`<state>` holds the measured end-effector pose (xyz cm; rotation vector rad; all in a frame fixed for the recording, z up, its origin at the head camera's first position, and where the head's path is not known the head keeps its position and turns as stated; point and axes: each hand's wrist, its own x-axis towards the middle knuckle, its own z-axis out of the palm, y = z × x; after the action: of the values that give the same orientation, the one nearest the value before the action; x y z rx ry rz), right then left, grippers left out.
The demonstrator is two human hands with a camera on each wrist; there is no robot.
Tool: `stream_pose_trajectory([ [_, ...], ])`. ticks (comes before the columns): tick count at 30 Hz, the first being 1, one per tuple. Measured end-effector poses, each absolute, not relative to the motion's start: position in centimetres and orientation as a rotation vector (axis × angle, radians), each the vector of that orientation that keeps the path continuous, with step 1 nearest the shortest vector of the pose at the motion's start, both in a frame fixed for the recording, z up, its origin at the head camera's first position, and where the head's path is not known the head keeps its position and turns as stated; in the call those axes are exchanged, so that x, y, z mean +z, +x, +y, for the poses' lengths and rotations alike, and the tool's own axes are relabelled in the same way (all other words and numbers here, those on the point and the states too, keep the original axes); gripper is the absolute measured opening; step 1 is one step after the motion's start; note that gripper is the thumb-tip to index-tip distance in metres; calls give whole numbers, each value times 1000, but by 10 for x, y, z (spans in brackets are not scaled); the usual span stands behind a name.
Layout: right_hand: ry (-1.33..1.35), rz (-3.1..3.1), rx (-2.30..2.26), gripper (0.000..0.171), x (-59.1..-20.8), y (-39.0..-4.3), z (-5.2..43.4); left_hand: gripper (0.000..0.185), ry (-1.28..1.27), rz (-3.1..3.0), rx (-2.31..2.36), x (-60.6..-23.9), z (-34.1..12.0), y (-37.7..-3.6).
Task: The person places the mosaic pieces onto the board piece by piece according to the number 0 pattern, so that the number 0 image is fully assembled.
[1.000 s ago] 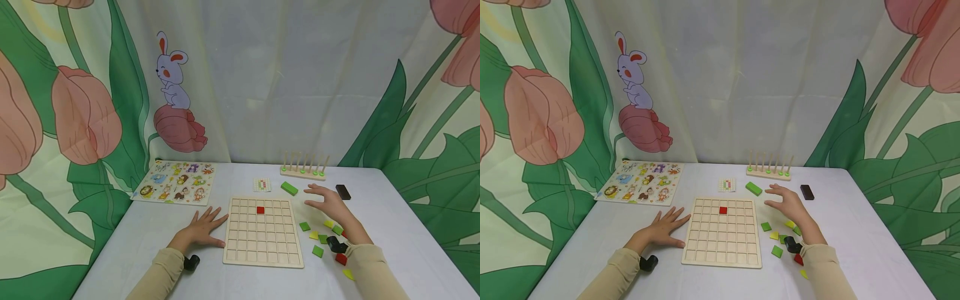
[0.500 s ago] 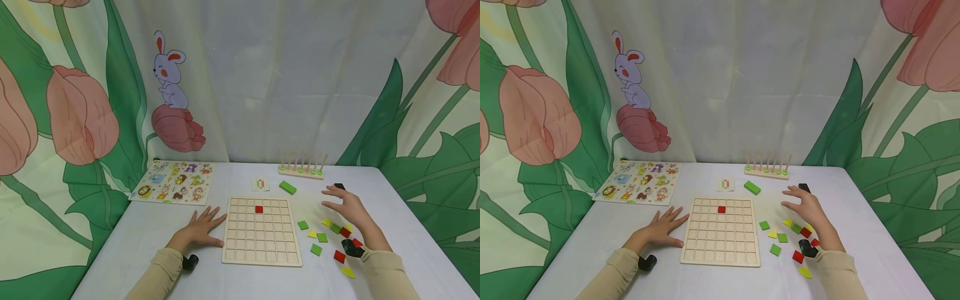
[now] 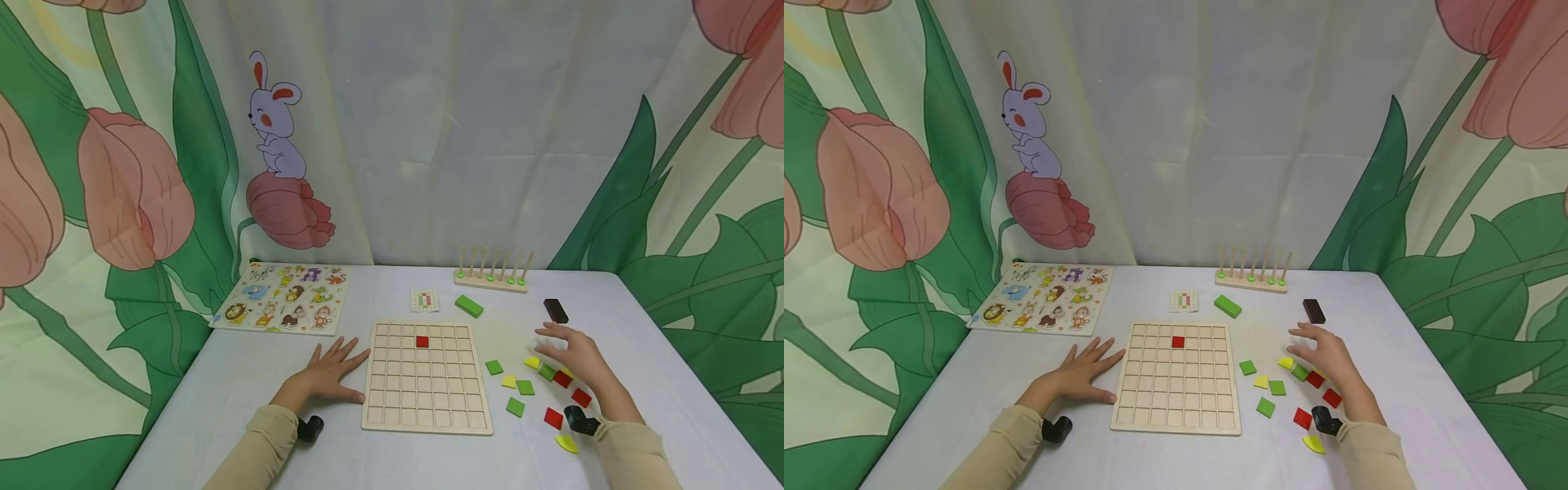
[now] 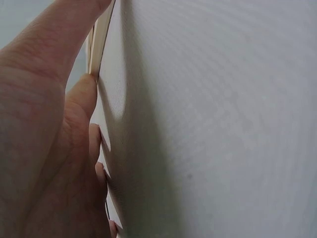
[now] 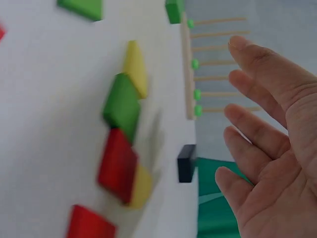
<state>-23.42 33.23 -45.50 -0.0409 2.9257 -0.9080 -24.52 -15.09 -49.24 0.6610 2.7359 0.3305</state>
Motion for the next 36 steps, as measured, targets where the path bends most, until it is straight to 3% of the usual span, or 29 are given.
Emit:
stream_pose_trajectory([
  [13, -44, 2862, -924, 51, -488, -231, 338, 93, 670, 2739, 332, -496, -153, -246],
  [36, -81, 2920, -880, 36, -492, -231, 336, 92, 677, 2745, 330, -498, -152, -247],
])
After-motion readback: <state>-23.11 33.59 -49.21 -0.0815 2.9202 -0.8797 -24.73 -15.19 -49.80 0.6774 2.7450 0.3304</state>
